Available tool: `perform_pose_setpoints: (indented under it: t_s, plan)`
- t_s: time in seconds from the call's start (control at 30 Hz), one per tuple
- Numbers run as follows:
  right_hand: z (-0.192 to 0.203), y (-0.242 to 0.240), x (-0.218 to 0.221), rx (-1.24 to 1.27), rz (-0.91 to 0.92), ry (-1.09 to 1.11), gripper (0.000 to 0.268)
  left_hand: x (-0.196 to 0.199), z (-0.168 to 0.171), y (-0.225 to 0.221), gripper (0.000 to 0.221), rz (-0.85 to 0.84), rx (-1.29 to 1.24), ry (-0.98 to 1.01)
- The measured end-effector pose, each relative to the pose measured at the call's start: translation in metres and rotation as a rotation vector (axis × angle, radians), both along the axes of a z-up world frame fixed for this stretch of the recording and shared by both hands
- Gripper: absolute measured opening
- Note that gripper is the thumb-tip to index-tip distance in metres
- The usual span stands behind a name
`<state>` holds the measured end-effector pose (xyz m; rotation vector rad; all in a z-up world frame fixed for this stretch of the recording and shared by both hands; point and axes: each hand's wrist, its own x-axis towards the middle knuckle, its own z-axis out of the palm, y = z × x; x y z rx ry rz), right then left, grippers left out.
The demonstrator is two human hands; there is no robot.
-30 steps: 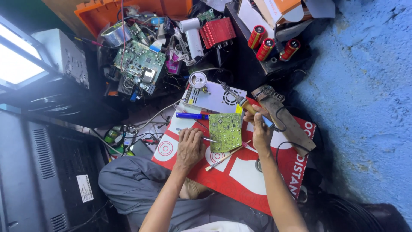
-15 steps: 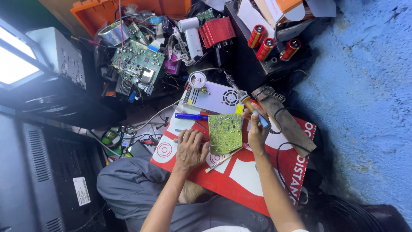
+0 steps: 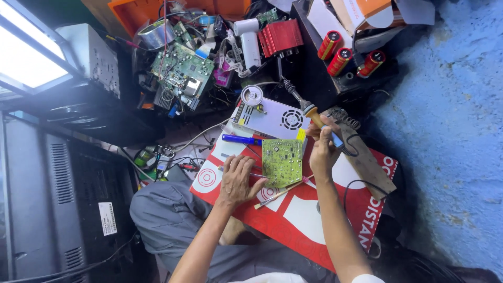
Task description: A person uses a soldering iron to attach or repair electronic components on a printed circuit board.
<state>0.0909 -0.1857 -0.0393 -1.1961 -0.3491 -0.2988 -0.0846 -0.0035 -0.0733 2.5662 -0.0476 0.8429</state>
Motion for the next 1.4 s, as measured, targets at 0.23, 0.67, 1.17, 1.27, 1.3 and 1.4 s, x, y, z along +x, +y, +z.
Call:
perform_pose_setpoints:
  t_s: [0.23, 0.67, 1.17, 1.27, 1.3, 1.4]
  plan:
    - [0.005, 0.000, 0.002, -0.043, -0.042, -0.050, 0.037, 0.015, -0.002, 0.004, 0.012, 0.201, -0.202, 0.124]
    - [-0.015, 0.018, -0.001, -0.213, -0.119, -0.212, 0.036, 0.046, 0.010, 0.025, 0.015, -0.074, 0.071, 0.582]
    - [-0.015, 0.015, -0.002, -0.215, -0.194, -0.307, 0.028, 0.009, 0.004, 0.032, 0.007, -0.008, 0.258, 0.514]
    - [-0.014, 0.013, 0.001, -0.214, -0.208, -0.312, 0.027, -0.002, 0.011, 0.034, 0.018, 0.121, 0.239, 0.582]
    - [-0.013, 0.012, 0.002, -0.225, -0.220, -0.315, 0.027, -0.006, 0.014, 0.034, 0.027, 0.182, 0.204, 0.604]
    - [-0.016, 0.013, 0.002, -0.201, -0.200, -0.306, 0.028, 0.005, 0.059, 0.017, 0.041, 0.268, -0.247, 0.687]
